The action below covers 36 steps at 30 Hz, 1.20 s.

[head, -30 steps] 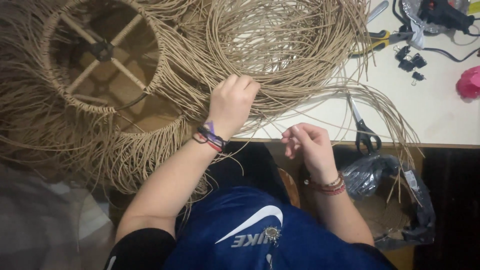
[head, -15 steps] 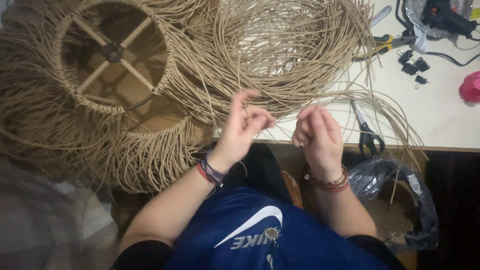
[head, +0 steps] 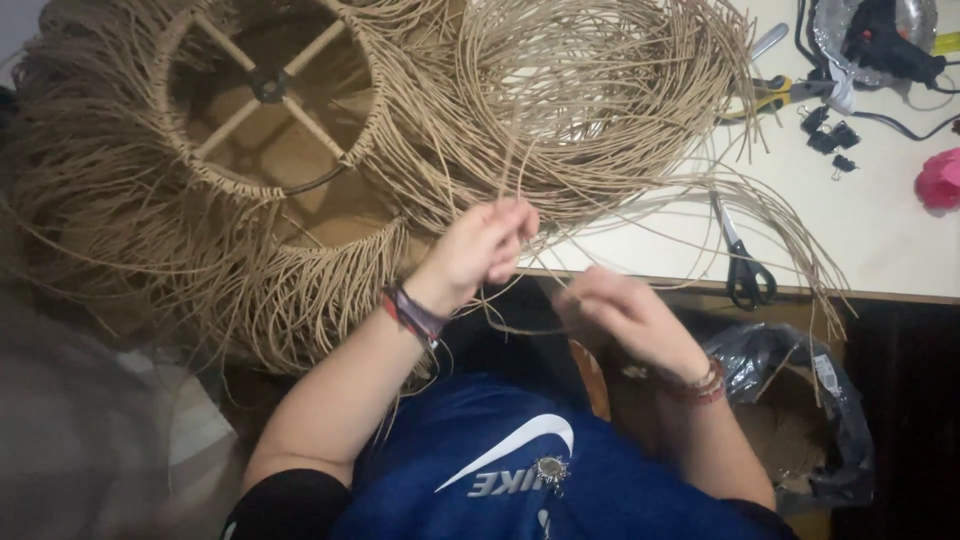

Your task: Weaving natural fiber strands onto a circular frame to create a lampshade.

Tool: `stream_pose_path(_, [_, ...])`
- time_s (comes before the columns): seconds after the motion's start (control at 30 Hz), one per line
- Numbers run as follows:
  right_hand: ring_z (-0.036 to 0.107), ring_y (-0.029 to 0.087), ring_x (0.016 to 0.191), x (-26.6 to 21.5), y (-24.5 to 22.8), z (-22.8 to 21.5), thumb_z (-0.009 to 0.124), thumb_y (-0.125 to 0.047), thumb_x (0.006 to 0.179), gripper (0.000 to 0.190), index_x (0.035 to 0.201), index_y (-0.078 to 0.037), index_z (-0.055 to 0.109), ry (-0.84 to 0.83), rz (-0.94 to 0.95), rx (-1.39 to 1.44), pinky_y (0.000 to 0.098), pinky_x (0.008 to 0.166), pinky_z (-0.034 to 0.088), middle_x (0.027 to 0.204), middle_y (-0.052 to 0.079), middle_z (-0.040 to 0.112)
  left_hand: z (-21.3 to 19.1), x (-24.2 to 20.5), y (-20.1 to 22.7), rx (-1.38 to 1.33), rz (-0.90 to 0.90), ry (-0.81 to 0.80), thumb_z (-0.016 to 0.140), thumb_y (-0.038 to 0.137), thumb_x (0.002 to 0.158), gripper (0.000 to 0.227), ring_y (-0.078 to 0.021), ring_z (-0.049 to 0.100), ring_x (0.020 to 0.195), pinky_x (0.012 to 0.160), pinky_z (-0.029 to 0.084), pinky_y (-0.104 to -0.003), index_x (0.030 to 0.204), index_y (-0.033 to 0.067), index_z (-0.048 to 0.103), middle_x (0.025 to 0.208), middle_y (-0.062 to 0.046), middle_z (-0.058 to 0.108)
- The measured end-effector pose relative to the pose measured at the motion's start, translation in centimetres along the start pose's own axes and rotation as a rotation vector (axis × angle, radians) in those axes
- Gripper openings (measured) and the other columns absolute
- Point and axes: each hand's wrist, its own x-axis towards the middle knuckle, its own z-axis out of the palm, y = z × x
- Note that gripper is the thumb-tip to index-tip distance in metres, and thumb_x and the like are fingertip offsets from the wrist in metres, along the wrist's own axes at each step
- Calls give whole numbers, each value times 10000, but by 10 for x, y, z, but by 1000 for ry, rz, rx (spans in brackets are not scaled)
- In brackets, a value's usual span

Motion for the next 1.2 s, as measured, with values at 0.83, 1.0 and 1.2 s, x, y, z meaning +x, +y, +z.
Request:
stream_pose_path(0.83, [541, 134, 505, 23, -14, 49, 473, -268, 1060, 410, 900, -34, 769, -96, 153, 62, 290, 520, 407, 529, 45, 584, 18, -84, 53, 3, 374, 106, 459, 317, 1108, 390, -209, 778, 937, 831, 642, -309, 1289, 18, 631, 972, -140, 784])
stream_pose_path(1.0, [627, 170, 499, 27, -29, 56, 475, -249, 1039, 384, 958, -16, 770, -123, 135, -3, 329, 494, 485, 572, 101, 685, 20, -98, 50, 44, 466, 223, 521, 279, 1092, 319, -204, 774, 927, 819, 643, -330, 1119, 21, 707, 963, -126, 788])
stream_pose_path(1.2, [646, 182, 599, 56, -18, 77, 499, -261, 1053, 379, 1091, 41, 724, -60, 127, 279, 314, 522, 494, 781, 154, 723, 25, -123, 56, 456, 582, 239, 589, 170, 1060, 243, -271, 702, 1154, 1030, 541, -413, 1010, -1, 753, 1187, -167, 746])
